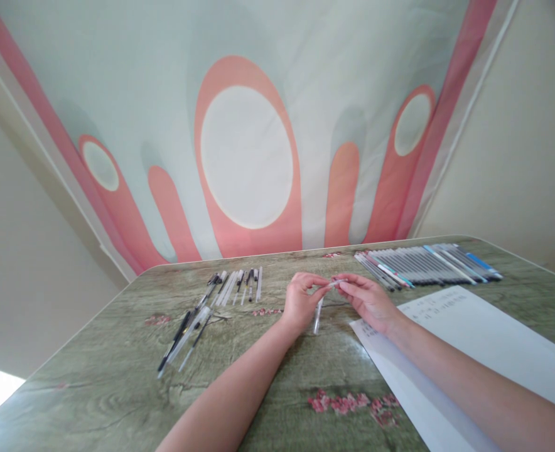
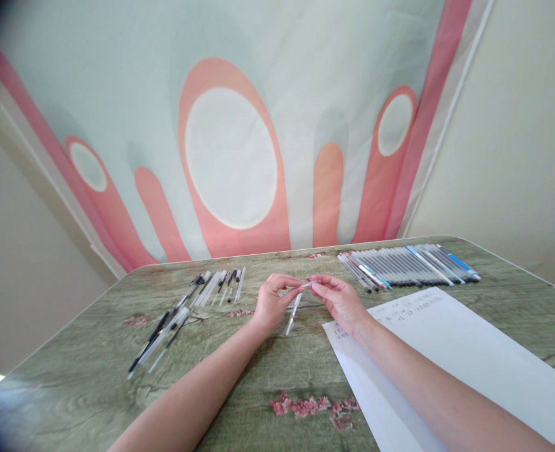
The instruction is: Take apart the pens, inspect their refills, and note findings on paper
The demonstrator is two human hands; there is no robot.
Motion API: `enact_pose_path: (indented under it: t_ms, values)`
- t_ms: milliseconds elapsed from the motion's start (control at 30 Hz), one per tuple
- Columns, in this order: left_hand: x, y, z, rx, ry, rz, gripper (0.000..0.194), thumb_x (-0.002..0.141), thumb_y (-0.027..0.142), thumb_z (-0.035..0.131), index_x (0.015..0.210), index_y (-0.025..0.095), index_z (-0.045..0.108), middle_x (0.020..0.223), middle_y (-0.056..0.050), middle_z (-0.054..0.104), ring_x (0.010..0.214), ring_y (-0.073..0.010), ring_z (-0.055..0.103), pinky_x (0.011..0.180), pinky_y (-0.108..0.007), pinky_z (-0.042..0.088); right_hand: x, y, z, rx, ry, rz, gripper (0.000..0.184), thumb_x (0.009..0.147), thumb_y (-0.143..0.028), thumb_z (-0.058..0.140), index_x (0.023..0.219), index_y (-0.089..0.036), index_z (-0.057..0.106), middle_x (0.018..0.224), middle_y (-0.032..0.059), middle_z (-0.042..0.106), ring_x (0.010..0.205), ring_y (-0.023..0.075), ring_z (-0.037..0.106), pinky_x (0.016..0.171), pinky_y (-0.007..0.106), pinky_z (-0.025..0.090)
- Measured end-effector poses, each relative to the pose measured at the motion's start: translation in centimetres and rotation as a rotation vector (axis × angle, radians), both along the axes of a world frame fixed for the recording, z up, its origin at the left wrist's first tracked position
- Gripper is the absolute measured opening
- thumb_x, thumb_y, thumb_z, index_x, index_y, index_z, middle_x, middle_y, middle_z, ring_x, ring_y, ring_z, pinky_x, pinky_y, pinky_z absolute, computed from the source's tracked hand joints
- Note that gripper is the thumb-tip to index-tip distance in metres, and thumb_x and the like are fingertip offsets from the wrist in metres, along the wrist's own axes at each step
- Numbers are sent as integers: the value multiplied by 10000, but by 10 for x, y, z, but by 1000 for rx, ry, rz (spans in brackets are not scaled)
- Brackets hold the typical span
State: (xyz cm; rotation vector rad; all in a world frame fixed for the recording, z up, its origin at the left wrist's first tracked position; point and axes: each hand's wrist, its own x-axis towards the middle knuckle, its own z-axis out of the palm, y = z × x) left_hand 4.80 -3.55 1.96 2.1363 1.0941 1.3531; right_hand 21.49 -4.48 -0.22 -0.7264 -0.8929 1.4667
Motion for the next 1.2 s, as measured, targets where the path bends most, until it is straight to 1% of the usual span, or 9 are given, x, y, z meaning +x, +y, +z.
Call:
enact_pose_path:
  t_ms: [233, 500, 767, 1000, 1100, 1200]
  values:
    - [1, -2, 1, -7, -37, 11, 126, 707, 309, 611, 755, 202, 657, 787, -31, 653, 774, -142, 557, 717, -289, 437, 0, -1, 2, 32, -13, 0, 175, 650, -192, 685, 821, -189, 650, 893, 24, 664, 809, 120, 590, 781, 261, 447]
    - [2, -2, 1, -17, -68, 12, 135, 697, 312, 620, 748, 192, 653, 784, -39, 652, 769, -149, 550, 712, -299, 434, 0, -1, 2, 14, -21, -12, 189, 625, -222, 703, 808, -190, 663, 853, 25, 669, 800, 140, 595, 763, 277, 454]
    - [3, -5, 3, -9, -74, 18, 135, 708, 317, 608, 754, 198, 651, 780, -37, 651, 767, -147, 555, 698, -295, 440, 0, -1, 3, 4, -24, 0, 189, 647, -234, 685, 832, -202, 673, 839, 21, 674, 784, 144, 598, 757, 287, 466]
    - [3, -4, 3, 17, -67, -6, 114, 679, 303, 639, 725, 200, 652, 770, -32, 654, 773, -149, 563, 756, -316, 431, -1, -2, 4, 26, -35, -1, 207, 636, -251, 694, 834, -195, 665, 855, 28, 674, 792, 143, 598, 770, 290, 456]
    - [4, -4, 2, -2, -66, 2, 130, 676, 315, 639, 718, 193, 648, 760, -34, 649, 751, -146, 562, 717, -300, 435, -2, -3, 5, 33, -34, -6, 262, 633, -260, 697, 881, -200, 636, 869, 32, 670, 805, 144, 598, 786, 302, 449]
    - [4, -4, 0, -34, -67, -8, 151, 684, 325, 628, 718, 179, 639, 757, -37, 644, 728, -141, 563, 661, -275, 434, -4, -4, 6, 42, -24, -15, 246, 642, -266, 691, 866, -212, 605, 854, 22, 668, 805, 147, 602, 776, 308, 457]
